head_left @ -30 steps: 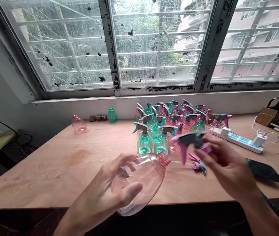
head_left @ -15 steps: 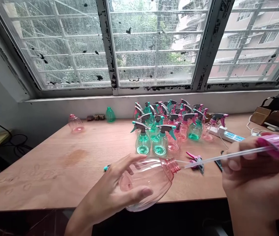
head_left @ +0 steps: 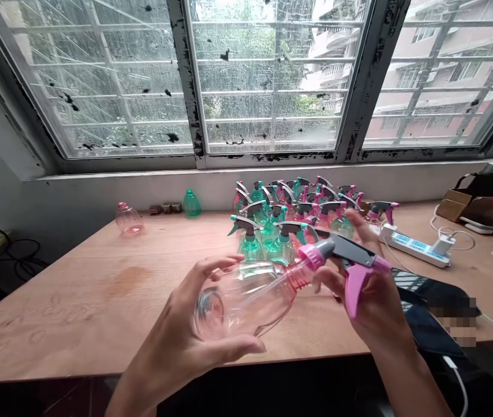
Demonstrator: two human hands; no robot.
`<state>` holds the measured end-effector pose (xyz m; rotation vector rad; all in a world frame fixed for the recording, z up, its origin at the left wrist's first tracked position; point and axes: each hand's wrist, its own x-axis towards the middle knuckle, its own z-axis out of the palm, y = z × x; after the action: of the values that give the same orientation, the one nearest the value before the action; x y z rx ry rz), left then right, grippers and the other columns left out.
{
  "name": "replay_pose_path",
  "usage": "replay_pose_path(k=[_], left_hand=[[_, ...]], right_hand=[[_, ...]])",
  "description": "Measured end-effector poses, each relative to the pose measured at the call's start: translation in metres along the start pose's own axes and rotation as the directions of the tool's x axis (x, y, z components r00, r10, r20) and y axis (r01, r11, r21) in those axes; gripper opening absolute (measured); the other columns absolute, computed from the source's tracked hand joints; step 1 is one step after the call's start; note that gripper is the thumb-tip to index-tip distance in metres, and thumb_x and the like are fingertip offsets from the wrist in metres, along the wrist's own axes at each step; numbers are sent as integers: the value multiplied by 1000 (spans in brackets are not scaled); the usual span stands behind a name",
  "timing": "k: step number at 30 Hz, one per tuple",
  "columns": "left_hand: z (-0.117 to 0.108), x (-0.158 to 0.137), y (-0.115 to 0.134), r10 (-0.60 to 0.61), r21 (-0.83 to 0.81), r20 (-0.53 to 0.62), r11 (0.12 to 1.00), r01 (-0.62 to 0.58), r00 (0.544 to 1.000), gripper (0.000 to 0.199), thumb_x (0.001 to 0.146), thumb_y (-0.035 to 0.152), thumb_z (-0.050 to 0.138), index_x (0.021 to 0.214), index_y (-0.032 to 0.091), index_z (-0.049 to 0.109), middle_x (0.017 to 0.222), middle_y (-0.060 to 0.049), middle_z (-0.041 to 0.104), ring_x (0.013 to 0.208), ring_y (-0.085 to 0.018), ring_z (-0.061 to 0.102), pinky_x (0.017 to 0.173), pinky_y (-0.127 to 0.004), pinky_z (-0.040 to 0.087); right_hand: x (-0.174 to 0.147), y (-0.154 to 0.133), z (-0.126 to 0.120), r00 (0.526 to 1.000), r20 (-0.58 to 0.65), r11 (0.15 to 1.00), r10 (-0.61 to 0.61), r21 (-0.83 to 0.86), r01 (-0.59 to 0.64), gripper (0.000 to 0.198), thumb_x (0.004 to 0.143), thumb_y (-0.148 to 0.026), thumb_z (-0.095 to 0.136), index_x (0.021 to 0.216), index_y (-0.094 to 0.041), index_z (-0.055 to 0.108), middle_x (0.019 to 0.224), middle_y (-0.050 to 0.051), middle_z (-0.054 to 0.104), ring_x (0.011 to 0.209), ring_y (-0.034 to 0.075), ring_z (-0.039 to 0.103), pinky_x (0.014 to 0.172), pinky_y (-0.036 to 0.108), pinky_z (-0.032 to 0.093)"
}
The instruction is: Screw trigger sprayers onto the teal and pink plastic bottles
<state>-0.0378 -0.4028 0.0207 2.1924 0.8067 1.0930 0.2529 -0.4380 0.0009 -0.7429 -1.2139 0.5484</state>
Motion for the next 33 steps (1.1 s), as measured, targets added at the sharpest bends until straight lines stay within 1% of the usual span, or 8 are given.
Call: replay_pose_path(k=[4,7,11,14,19,24,28,33], left_hand=[[-5,-4,4,37,20,-73,999,-36,997,85,81,42,105,153,50,61,162,2,66,150,-29,62,126,-38,49],[-3,-4,6,46,-86,-197,994,-64,979,95,80,42,106,161,51,58,158,0,68,155,-28,59,130,-36,46],[0,-1,11,31,-213,-244,973,-85,969,95,82,45,105,164,52,57,162,0,65,151,-25,63,123,-28,53],[0,2,13,53,-229,-282,966,-120,958,95,81,47,105,164,52,58,169,1,58,143,-24,66,119,-29,56],[1,-1,15,152,-64,-352,981,-185,924,93,83,64,97,167,50,58,176,3,48,158,-33,54,134,-41,48],[-6,-8,17,105,-43,-280,992,-121,954,90,87,69,91,167,57,54,182,3,43,166,-40,44,137,-55,43],[-7,-10,11,16,-103,-196,994,-37,980,102,88,66,92,171,70,33,179,3,50,154,-38,61,128,-59,53],[-2,-6,4,93,-105,-227,987,-120,969,118,85,54,100,175,67,25,182,1,48,165,-39,50,127,-59,56]], right_hand=[[-1,-2,-3,955,183,949,-233,-171,265,41,98,-22,91,134,-37,78,163,5,66,147,31,66,115,44,63],[-8,-1,-2,915,269,931,-300,-126,342,31,104,-18,82,131,-32,76,166,7,66,163,33,54,135,50,45],[-11,-1,1,911,326,945,-253,-118,304,40,105,-31,85,141,-33,68,140,8,83,127,29,81,107,40,68],[-8,-1,5,891,367,905,-269,-220,364,48,96,-40,95,137,-32,70,115,6,86,96,26,86,87,36,72],[-8,1,11,842,445,890,-306,-182,419,50,91,-30,100,133,-29,73,114,8,85,102,28,86,90,36,71],[-14,0,11,847,366,859,-385,-193,474,47,91,-22,98,132,-29,78,110,8,85,93,27,85,82,35,71],[-14,-1,12,838,318,829,-443,-210,518,56,86,-14,98,135,-31,78,109,7,85,89,26,85,78,34,71],[-13,0,9,864,259,855,-432,-186,484,46,87,-18,96,127,-28,77,99,5,90,73,23,84,69,31,70]])
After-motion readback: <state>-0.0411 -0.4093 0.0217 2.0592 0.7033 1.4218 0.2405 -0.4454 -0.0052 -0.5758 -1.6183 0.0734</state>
